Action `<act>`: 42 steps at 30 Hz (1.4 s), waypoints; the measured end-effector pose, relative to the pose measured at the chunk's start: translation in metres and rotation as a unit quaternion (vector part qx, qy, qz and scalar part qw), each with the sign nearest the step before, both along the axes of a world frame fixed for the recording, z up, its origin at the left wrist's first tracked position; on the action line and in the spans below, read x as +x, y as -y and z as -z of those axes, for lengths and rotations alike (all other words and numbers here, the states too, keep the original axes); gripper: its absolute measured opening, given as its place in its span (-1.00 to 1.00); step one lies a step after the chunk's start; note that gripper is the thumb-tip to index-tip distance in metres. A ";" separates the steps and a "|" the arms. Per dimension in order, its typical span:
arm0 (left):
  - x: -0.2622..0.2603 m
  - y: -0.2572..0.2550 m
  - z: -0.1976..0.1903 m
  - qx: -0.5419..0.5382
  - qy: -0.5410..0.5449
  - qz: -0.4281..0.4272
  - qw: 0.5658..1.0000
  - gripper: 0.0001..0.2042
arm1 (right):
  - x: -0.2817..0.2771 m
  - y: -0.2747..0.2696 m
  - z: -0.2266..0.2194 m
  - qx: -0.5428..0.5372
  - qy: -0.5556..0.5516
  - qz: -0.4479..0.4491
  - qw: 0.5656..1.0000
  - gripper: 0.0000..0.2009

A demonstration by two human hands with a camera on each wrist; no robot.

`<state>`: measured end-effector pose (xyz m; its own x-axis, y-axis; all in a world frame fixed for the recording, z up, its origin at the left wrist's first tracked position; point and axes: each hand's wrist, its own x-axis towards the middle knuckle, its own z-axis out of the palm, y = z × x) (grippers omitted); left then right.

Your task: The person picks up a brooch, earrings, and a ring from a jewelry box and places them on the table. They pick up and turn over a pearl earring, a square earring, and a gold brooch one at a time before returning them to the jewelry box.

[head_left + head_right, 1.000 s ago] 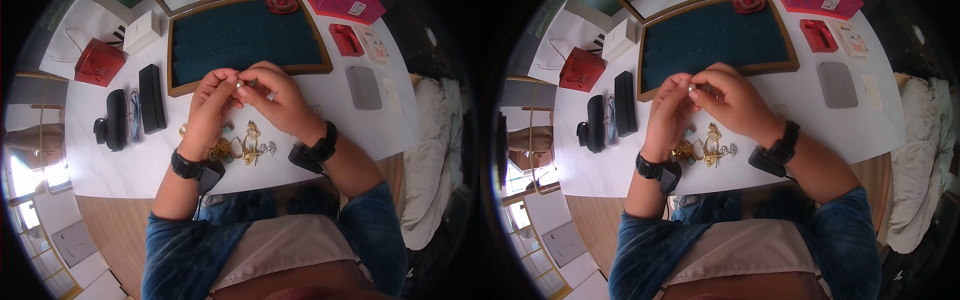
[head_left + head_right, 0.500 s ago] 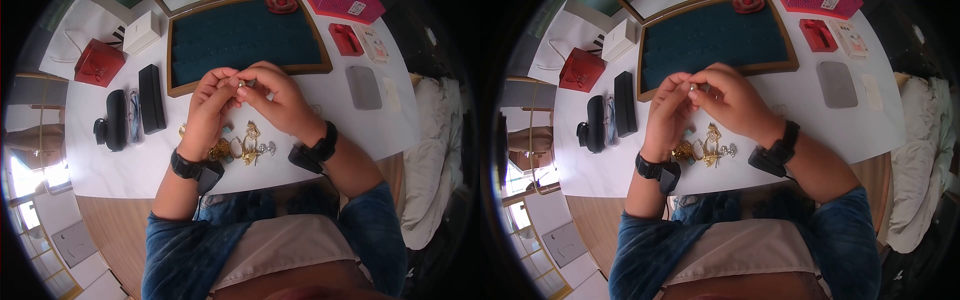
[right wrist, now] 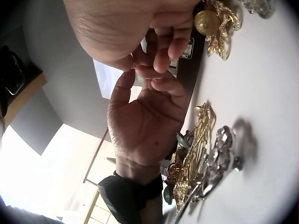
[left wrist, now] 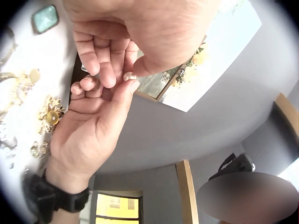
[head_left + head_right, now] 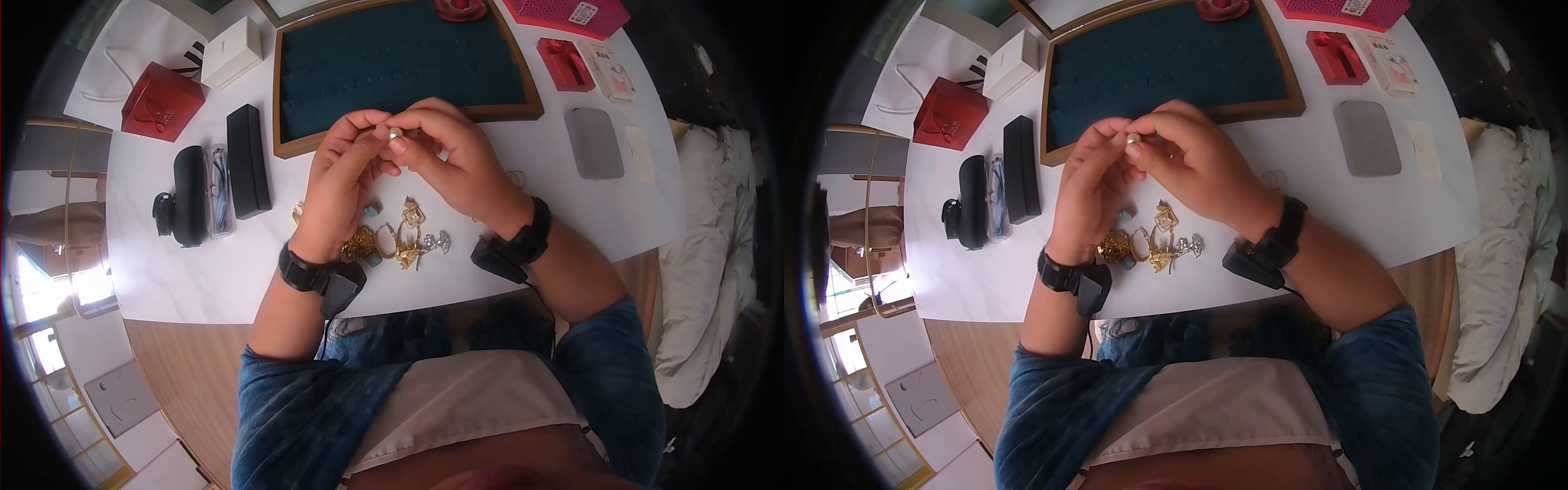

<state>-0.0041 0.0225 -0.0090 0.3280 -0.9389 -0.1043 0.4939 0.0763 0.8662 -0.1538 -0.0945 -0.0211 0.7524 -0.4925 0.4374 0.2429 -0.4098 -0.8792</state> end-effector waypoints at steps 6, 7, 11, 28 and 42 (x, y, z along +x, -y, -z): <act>0.003 0.000 0.006 -0.016 -0.001 0.014 1.000 -0.79 | 0.000 -0.001 -0.001 0.000 -0.001 -0.005 1.000 -0.81; 0.003 0.000 0.005 -0.018 -0.010 0.012 1.000 -0.79 | 0.000 -0.001 -0.001 0.003 0.000 -0.007 1.000 -0.81; 0.003 0.000 0.004 -0.017 -0.012 0.018 1.000 -0.80 | 0.001 -0.001 0.002 0.013 0.001 -0.012 1.000 -0.81; 0.004 0.001 0.007 -0.016 -0.015 0.018 1.000 -0.79 | 0.001 -0.001 0.000 0.034 0.002 -0.013 0.999 -0.81; 0.000 0.001 0.000 0.004 -0.007 0.008 1.000 -0.78 | 0.001 -0.001 -0.001 0.033 0.003 -0.006 0.999 -0.80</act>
<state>-0.0037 0.0214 -0.0091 0.3116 -0.9431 -0.1165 0.5079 0.0617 0.8592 -0.1529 -0.0931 -0.0205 0.7560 -0.5113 0.4087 0.2523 -0.3485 -0.9027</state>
